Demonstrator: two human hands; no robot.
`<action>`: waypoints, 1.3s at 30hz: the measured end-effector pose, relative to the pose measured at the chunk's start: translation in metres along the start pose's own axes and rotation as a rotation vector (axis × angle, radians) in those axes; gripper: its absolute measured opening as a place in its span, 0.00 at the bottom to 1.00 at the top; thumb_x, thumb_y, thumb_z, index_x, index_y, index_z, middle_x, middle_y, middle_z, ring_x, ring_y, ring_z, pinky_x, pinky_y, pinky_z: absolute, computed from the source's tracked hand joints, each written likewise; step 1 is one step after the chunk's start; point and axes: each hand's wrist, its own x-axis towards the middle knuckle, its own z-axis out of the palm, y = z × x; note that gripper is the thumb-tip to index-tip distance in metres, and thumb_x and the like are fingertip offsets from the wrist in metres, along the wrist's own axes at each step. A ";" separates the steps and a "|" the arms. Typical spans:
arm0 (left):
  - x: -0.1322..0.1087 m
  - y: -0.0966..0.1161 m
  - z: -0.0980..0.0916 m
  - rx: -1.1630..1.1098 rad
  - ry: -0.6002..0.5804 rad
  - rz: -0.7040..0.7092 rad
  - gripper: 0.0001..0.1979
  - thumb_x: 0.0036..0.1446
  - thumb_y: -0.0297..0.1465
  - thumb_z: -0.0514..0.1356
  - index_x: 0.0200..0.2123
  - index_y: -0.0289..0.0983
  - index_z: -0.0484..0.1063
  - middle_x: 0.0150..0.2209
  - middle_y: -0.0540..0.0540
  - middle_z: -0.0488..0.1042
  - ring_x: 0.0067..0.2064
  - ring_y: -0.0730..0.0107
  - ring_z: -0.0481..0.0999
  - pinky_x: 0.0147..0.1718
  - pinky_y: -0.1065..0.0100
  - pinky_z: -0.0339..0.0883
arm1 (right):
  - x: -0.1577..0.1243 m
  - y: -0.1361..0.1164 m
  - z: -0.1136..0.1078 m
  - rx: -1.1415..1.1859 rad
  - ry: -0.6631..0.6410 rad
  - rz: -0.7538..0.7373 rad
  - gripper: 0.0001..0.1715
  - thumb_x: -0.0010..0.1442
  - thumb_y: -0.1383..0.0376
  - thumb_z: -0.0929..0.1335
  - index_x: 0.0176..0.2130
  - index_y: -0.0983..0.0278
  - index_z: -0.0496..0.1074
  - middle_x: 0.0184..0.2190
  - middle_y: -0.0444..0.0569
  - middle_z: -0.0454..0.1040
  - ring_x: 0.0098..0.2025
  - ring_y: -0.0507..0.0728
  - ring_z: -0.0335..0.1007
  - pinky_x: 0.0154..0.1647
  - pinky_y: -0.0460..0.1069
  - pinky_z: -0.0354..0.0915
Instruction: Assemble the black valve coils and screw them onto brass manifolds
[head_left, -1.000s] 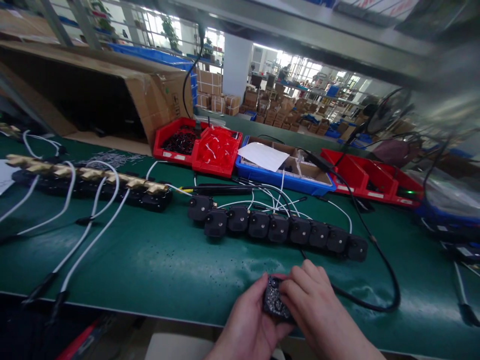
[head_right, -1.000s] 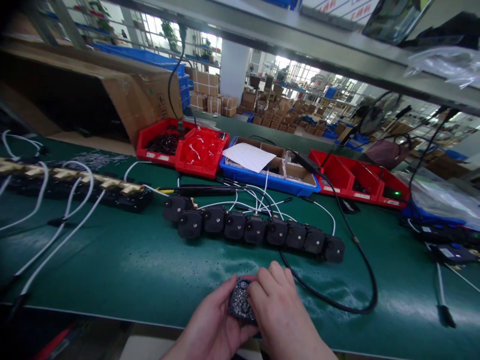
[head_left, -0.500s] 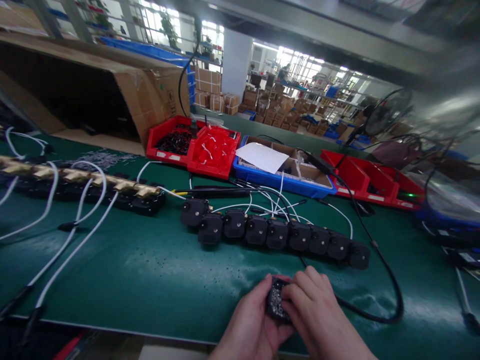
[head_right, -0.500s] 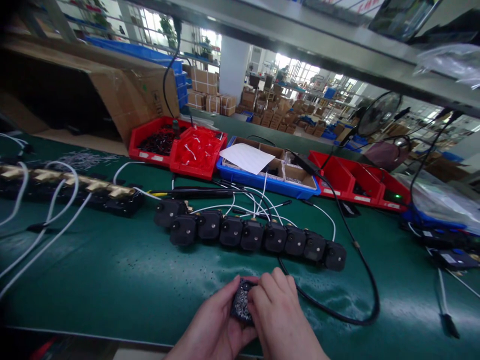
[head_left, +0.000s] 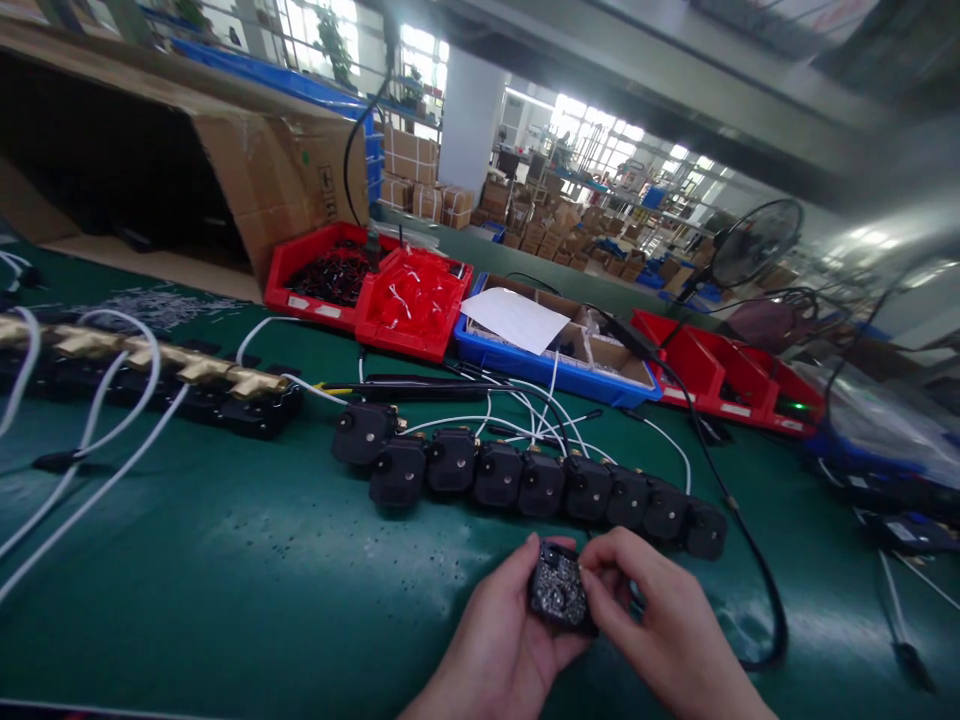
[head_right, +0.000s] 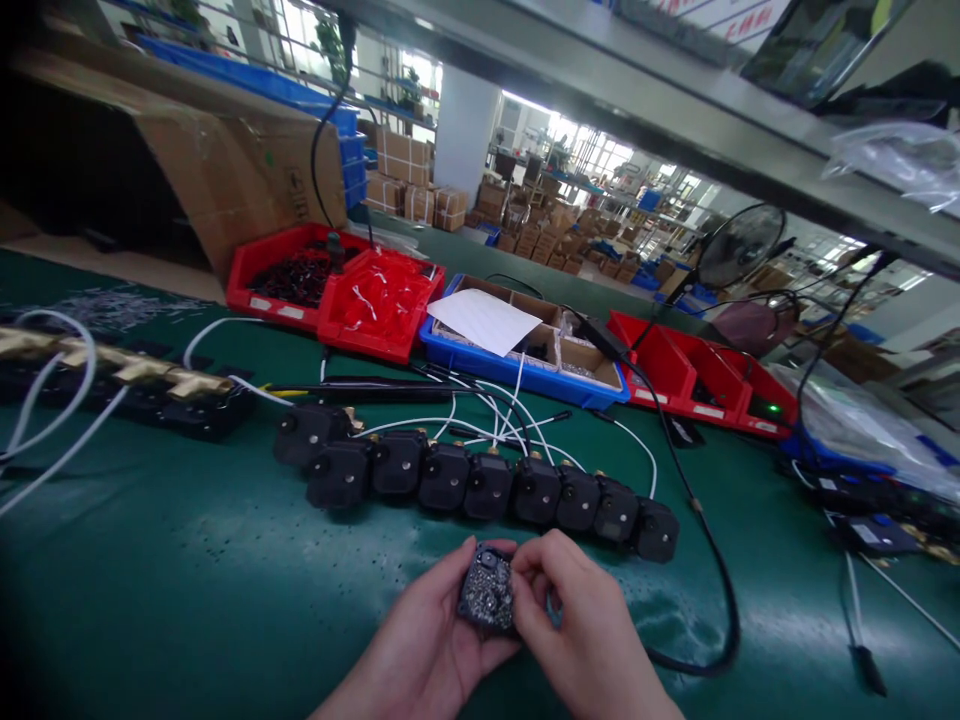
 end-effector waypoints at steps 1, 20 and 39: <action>0.002 0.000 0.000 0.001 0.006 -0.006 0.16 0.71 0.37 0.50 0.49 0.31 0.68 0.45 0.34 0.78 0.46 0.54 0.80 0.48 0.57 0.71 | 0.001 0.002 -0.001 0.007 -0.015 0.008 0.08 0.64 0.68 0.64 0.35 0.59 0.71 0.30 0.41 0.72 0.29 0.51 0.70 0.30 0.45 0.65; 0.018 0.000 -0.001 -0.037 0.098 -0.052 0.18 0.69 0.38 0.52 0.52 0.29 0.68 0.43 0.35 0.76 0.40 0.58 0.79 0.46 0.58 0.73 | 0.051 0.047 -0.005 -0.177 0.293 -0.295 0.07 0.67 0.71 0.68 0.43 0.58 0.72 0.38 0.46 0.69 0.42 0.56 0.68 0.43 0.54 0.65; 0.016 -0.001 -0.022 0.207 0.080 0.046 0.20 0.68 0.41 0.52 0.56 0.35 0.63 0.46 0.37 0.76 0.42 0.58 0.80 0.45 0.59 0.72 | 0.039 0.035 -0.011 -0.205 0.333 -0.217 0.05 0.69 0.68 0.67 0.45 0.58 0.71 0.41 0.47 0.68 0.45 0.56 0.67 0.44 0.53 0.65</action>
